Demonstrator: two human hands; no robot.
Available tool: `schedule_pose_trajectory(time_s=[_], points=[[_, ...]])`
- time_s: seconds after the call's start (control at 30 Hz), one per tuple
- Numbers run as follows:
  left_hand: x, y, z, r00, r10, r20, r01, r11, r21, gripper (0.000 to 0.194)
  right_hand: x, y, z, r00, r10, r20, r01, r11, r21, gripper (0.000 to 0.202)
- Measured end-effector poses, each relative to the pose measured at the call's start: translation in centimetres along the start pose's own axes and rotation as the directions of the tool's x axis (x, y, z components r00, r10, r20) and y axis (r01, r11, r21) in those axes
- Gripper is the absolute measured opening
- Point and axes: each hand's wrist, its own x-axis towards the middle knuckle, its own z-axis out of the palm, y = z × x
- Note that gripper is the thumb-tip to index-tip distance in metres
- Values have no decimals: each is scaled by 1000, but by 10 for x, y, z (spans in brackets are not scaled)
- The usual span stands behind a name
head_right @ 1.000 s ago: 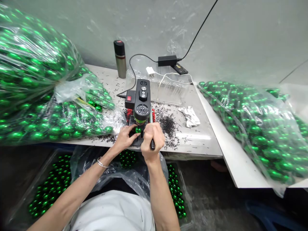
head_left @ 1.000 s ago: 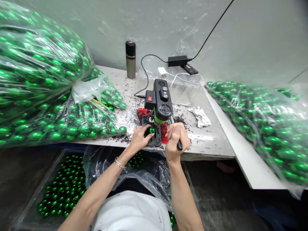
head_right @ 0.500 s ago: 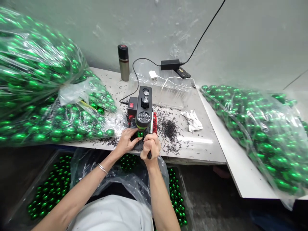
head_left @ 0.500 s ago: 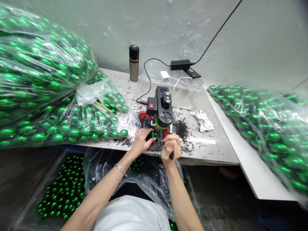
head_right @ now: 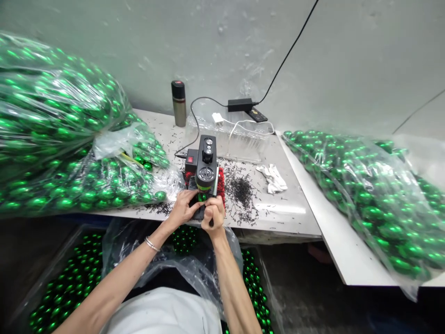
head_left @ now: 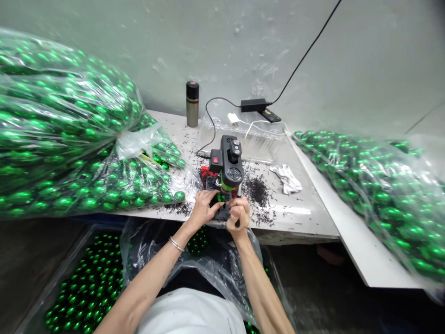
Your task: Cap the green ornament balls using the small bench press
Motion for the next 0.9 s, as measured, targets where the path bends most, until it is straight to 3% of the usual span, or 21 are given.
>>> schedule_pose_trajectory(time_s=[0.13, 0.23, 0.3, 0.4, 0.47, 0.53, 0.63, 0.7, 0.8, 0.9], points=[[4, 2, 4, 1000, -8, -20, 8, 1000, -27, 33, 15, -8, -6, 1000, -11, -2, 11, 999, 33, 30], [2, 3, 4, 996, -62, -69, 57, 996, -75, 33, 39, -24, -10, 987, 156, -37, -152, 985, 82, 32], [-8, 3, -1, 990, -97, -99, 84, 988, -131, 32, 56, -36, -13, 948, 318, -24, -313, 942, 118, 32], [-35, 3, -15, 994, -72, -83, 58, 985, -162, 37, 71, -47, -16, 914, 405, 2, -400, 902, 160, 34], [-49, 2, -29, 998, -25, -57, 18, 993, -116, 45, 72, -49, -15, 919, 394, -6, -387, 907, 168, 35], [-49, -2, -45, 998, -6, -70, 3, 999, -38, 45, 69, -48, -13, 924, 380, -23, -372, 913, 168, 35], [-15, -16, -72, 989, -65, -130, 88, 981, 175, 32, 63, -46, -10, 925, 376, -49, -363, 915, 176, 35], [21, -29, -87, 974, -209, -89, 227, 884, 408, 29, 62, -46, -9, 924, 377, -62, -360, 914, 185, 35], [69, -47, -98, 945, -315, -94, 320, 818, 477, 23, 60, -46, -9, 925, 374, -67, -357, 915, 186, 35], [95, -56, -96, 927, -363, -97, 363, 797, 482, 22, 57, -45, -8, 922, 382, -66, -366, 913, 182, 35]])
